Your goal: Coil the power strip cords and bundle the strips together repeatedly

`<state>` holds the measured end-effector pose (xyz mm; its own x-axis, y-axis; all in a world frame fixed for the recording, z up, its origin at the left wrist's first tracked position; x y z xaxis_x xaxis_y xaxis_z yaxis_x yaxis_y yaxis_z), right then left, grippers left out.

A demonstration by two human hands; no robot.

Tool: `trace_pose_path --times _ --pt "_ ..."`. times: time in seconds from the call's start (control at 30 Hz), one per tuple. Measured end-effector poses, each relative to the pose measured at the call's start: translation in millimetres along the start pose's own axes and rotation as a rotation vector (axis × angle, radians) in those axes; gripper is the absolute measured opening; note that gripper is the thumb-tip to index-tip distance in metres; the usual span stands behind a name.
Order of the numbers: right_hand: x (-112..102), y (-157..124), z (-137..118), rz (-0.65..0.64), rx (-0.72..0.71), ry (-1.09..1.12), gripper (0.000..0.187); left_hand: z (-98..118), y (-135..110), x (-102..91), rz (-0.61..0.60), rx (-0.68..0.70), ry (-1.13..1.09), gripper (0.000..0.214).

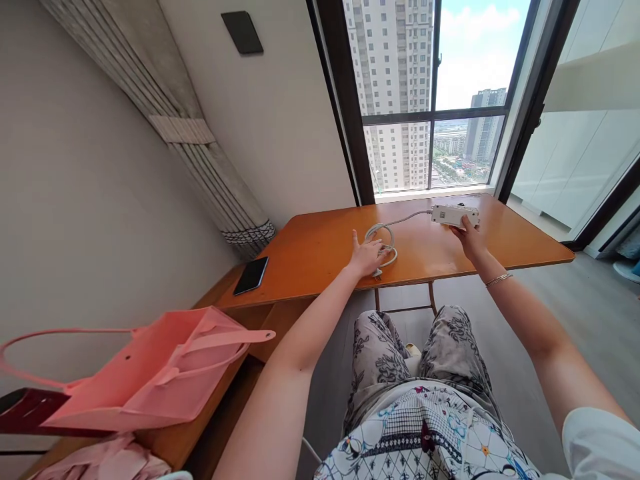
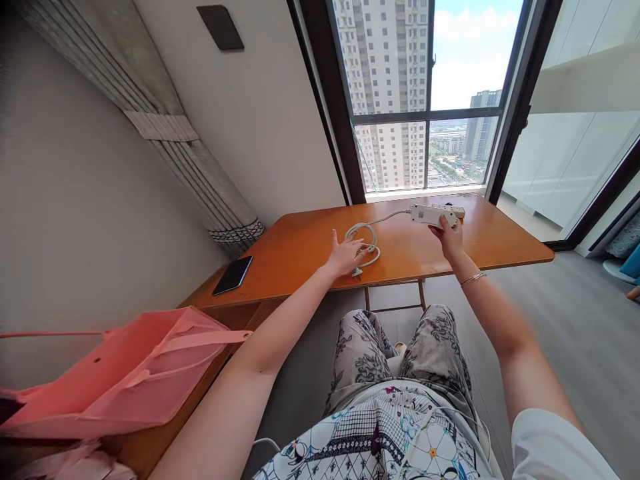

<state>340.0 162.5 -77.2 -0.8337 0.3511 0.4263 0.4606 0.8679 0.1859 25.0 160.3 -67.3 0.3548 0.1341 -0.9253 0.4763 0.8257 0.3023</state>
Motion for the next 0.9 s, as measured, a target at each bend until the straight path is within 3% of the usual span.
trace_pose_path --times 0.1,0.17,0.3,0.53,0.67,0.8,0.9 --pt "-10.4 4.7 0.1 0.033 0.001 0.012 0.034 18.5 -10.5 10.7 -0.038 0.110 0.044 0.029" --pt "-17.5 7.5 -2.5 0.066 -0.020 0.020 0.032 29.8 -17.5 22.4 -0.086 0.183 0.074 0.036" --pt "-29.2 11.2 -9.8 0.120 -0.058 0.010 0.032 26.2 -19.3 34.8 -0.115 0.145 0.080 0.054" --pt "-32.9 5.7 -8.2 0.102 -0.062 -0.008 0.036 -28.1 -7.9 28.7 -0.044 -0.008 0.038 0.064" --pt "-39.5 5.3 3.7 0.143 -0.026 0.020 0.034 -52.6 -13.6 33.9 -0.107 -0.008 0.072 0.065" --pt "-65.9 17.5 6.7 0.272 -0.019 0.067 0.029 -93.5 -28.8 35.0 -0.204 -0.218 0.177 0.052" --pt "-96.8 29.9 2.7 0.389 -0.014 0.095 0.027 -113.7 -39.3 24.6 -0.188 -0.294 0.196 0.049"
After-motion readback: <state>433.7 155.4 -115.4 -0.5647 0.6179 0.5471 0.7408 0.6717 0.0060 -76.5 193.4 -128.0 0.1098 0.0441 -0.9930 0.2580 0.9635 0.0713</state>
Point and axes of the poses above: each hand's wrist, its own y-axis towards the middle knuckle, its own x-axis out of the palm, z = x × y, the point moved 9 cm from there along y, towards the middle knuckle, and after that the axes turned 11 degrees about -y, right-handed, at the moved point
